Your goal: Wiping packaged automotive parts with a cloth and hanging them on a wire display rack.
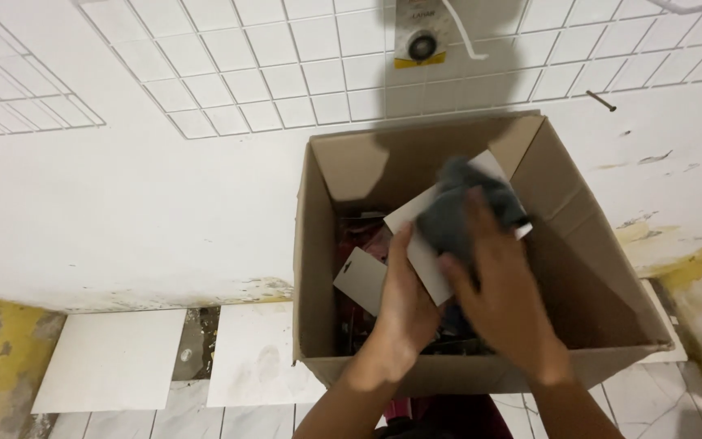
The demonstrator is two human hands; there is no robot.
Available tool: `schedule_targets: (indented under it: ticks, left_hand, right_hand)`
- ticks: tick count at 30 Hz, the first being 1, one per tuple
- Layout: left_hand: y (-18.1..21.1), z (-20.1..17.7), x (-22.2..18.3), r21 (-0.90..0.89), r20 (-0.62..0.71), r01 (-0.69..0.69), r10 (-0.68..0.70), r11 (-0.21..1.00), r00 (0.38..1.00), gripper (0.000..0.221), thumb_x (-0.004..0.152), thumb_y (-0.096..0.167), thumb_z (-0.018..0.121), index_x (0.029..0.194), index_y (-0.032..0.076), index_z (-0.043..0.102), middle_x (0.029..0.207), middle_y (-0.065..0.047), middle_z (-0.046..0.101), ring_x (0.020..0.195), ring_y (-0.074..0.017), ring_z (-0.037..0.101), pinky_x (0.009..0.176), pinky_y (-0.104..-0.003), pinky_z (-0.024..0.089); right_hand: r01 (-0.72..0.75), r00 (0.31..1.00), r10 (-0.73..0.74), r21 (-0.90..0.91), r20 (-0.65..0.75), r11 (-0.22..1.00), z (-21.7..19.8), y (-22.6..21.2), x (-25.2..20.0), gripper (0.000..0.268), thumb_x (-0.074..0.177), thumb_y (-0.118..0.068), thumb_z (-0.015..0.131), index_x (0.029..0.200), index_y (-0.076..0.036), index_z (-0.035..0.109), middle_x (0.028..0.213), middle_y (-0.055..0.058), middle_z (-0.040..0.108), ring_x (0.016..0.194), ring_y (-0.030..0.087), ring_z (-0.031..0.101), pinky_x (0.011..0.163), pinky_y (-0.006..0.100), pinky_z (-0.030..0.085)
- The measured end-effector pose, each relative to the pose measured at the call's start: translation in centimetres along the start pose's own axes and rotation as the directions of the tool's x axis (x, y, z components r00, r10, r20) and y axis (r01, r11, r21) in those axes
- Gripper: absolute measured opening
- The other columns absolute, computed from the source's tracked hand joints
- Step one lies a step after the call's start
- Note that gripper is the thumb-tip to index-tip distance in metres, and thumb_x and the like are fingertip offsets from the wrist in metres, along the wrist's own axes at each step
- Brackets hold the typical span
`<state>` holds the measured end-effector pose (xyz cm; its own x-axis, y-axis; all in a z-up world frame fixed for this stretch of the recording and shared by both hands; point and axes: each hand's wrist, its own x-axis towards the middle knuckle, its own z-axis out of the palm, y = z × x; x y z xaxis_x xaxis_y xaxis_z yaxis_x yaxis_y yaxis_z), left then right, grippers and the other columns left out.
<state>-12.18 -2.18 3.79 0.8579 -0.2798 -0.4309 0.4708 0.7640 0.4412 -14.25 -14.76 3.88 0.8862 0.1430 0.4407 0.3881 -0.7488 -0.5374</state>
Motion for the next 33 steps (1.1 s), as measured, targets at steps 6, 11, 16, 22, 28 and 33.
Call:
schedule_targets:
  ticks: [6, 11, 16, 22, 28, 33]
  left_hand:
    - [0.5, 0.3, 0.0, 0.004, -0.007, 0.002, -0.002, 1.000, 1.000, 0.079, 0.088, 0.066, 0.034, 0.144, 0.013, 0.051, 0.149, -0.014, 0.056, 0.125, -0.0269, 0.054, 0.102, -0.038, 0.040]
    - [0.3, -0.3, 0.6, 0.029, 0.081, -0.037, 0.035, 0.999, 0.996, 0.080, 0.093, 0.064, 0.031, 0.153, 0.012, 0.040, 0.155, -0.015, 0.049, 0.132, -0.0285, 0.052, 0.102, -0.037, 0.043]
    - [1.0, 0.5, -0.2, 0.093, -0.090, 0.027, -0.018, 0.995, 0.996, 0.085, 0.082, 0.071, 0.031, 0.148, 0.020, 0.048, 0.157, -0.012, 0.046, 0.140, -0.0318, 0.040, 0.107, -0.054, 0.025]
    - [0.5, 0.5, 0.3, 0.039, -0.021, -0.026, 0.027, 0.999, 0.999, 0.077, 0.092, 0.062, 0.032, 0.146, 0.011, 0.050, 0.145, -0.011, 0.058, 0.124, -0.0231, 0.056, 0.098, -0.034, 0.043]
    - [0.7, 0.6, -0.7, 0.090, -0.003, 0.000, 0.001, 0.996, 1.000, 0.077, 0.086, 0.069, 0.030, 0.144, 0.022, 0.050, 0.150, -0.012, 0.051, 0.137, -0.0315, 0.044, 0.108, -0.050, 0.029]
    - [0.1, -0.2, 0.1, 0.073, 0.062, -0.063, 0.058, 0.995, 0.996, 0.080, 0.092, 0.065, 0.032, 0.152, 0.012, 0.038, 0.154, -0.017, 0.047, 0.132, -0.0314, 0.051, 0.103, -0.042, 0.044]
  right_hand:
    - [0.130, 0.988, -0.138, -0.107, -0.070, 0.986, 0.8, 1.0, -0.2, 0.060, 0.097, -0.016, 0.057, 0.150, 0.007, 0.042, 0.160, 0.028, 0.041, 0.124, 0.047, 0.055, 0.104, 0.051, 0.039]
    - [-0.013, 0.987, -0.017, -0.183, -0.160, 0.983, 1.0, 1.5, 0.6, 0.066, 0.094, -0.015, 0.060, 0.147, 0.019, 0.037, 0.150, 0.044, 0.042, 0.101, 0.052, 0.052, 0.094, 0.057, 0.038]
    - [0.141, 0.988, -0.123, -0.231, 0.091, 0.963, 1.5, 0.4, 0.0, 0.065, 0.098, -0.033, 0.052, 0.154, -0.001, 0.040, 0.166, 0.015, 0.034, 0.133, 0.045, 0.049, 0.122, 0.066, 0.013]
    - [0.010, 0.995, -0.023, -0.137, -0.093, 0.991, 0.8, 1.0, 1.2, 0.061, 0.095, -0.014, 0.059, 0.145, 0.016, 0.040, 0.152, 0.041, 0.042, 0.112, 0.054, 0.051, 0.099, 0.058, 0.038]
    - [0.179, 0.983, -0.162, -0.249, 0.089, 0.952, 1.6, 0.9, 0.4, 0.061, 0.097, -0.026, 0.053, 0.153, -0.004, 0.042, 0.163, 0.009, 0.042, 0.140, 0.040, 0.048, 0.121, 0.071, 0.017]
    - [0.016, 0.976, -0.074, -0.275, -0.203, 0.961, 0.0, 1.8, 1.5, 0.054, 0.095, -0.003, 0.060, 0.141, 0.020, 0.045, 0.128, 0.039, 0.058, 0.090, 0.048, 0.054, 0.084, 0.055, 0.041]
